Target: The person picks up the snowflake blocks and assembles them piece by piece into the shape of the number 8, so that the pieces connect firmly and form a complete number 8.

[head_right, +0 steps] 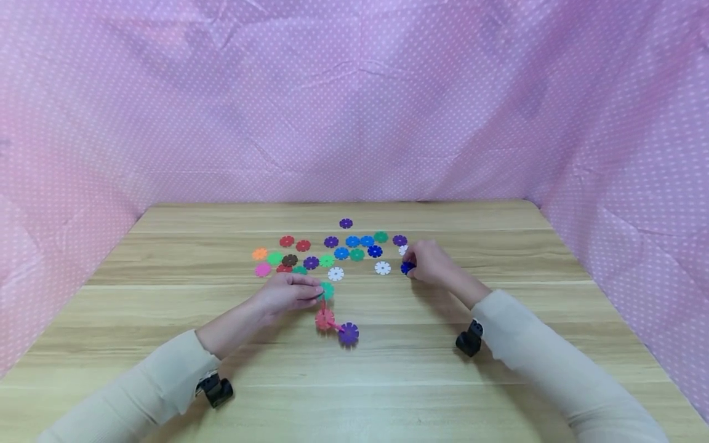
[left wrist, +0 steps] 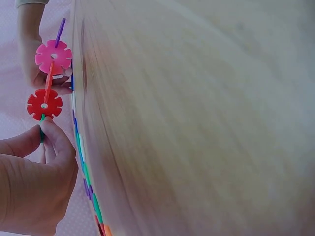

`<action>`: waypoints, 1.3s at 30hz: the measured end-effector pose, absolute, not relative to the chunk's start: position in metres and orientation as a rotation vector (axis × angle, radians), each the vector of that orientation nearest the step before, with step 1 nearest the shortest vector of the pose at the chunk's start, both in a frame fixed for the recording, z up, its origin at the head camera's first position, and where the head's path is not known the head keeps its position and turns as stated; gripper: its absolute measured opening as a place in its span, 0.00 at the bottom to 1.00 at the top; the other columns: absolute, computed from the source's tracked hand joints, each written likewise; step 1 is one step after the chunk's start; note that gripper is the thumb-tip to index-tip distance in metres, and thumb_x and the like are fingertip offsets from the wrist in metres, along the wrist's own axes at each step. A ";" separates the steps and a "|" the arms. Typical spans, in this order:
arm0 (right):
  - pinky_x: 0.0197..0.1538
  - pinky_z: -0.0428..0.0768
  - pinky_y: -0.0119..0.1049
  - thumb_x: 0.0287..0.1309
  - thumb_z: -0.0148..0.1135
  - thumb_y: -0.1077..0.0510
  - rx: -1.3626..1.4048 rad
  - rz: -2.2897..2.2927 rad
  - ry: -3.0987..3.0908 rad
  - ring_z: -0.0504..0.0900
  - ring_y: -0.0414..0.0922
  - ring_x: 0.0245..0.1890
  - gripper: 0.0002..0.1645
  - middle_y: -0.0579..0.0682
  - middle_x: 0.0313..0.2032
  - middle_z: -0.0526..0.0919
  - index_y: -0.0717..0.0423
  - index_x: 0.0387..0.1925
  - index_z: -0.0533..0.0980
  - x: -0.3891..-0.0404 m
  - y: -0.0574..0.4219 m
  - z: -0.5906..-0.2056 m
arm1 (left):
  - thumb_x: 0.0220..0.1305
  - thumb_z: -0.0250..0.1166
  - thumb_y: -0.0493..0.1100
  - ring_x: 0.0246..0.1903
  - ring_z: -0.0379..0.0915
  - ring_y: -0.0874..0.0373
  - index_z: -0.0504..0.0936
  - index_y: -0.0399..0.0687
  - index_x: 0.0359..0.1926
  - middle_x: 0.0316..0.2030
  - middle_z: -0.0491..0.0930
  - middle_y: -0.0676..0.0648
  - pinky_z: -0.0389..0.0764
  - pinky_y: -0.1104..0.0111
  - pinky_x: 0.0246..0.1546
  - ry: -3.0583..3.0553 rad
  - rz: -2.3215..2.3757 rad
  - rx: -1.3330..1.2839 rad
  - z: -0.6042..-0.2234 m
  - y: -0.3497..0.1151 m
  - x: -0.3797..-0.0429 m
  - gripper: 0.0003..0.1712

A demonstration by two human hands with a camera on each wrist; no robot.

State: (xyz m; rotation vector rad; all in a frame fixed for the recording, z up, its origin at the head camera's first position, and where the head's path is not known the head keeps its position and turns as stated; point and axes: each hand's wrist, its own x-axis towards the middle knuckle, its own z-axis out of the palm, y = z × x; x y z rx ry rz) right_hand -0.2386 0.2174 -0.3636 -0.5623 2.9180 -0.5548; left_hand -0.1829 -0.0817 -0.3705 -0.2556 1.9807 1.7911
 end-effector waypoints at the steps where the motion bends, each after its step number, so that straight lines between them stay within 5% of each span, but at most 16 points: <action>1: 0.43 0.83 0.43 0.46 0.72 0.68 -0.561 -0.568 2.915 0.80 0.48 0.36 0.14 0.58 0.36 0.84 0.64 0.39 0.82 -0.240 0.218 -0.364 | 0.59 0.65 0.31 0.32 0.82 0.63 0.81 0.35 0.48 0.43 0.84 0.41 0.85 0.69 0.44 1.978 1.794 -0.255 -0.371 -0.082 -0.183 0.14; 17: 0.29 0.78 0.25 0.46 0.74 0.63 -0.651 -0.851 2.900 0.79 0.37 0.25 0.06 0.52 0.26 0.87 0.60 0.29 0.85 -0.234 0.188 -0.355 | 0.58 0.66 0.32 0.34 0.82 0.61 0.82 0.37 0.47 0.44 0.84 0.42 0.85 0.71 0.43 1.955 1.788 -0.234 -0.371 -0.076 -0.192 0.14; 39: 0.31 0.82 0.25 0.50 0.71 0.63 -0.866 -1.166 2.747 0.82 0.37 0.26 0.04 0.51 0.30 0.88 0.55 0.31 0.86 -0.215 0.140 -0.356 | 0.59 0.66 0.33 0.35 0.82 0.61 0.83 0.39 0.46 0.43 0.83 0.43 0.85 0.68 0.46 1.961 1.752 -0.269 -0.365 -0.074 -0.195 0.13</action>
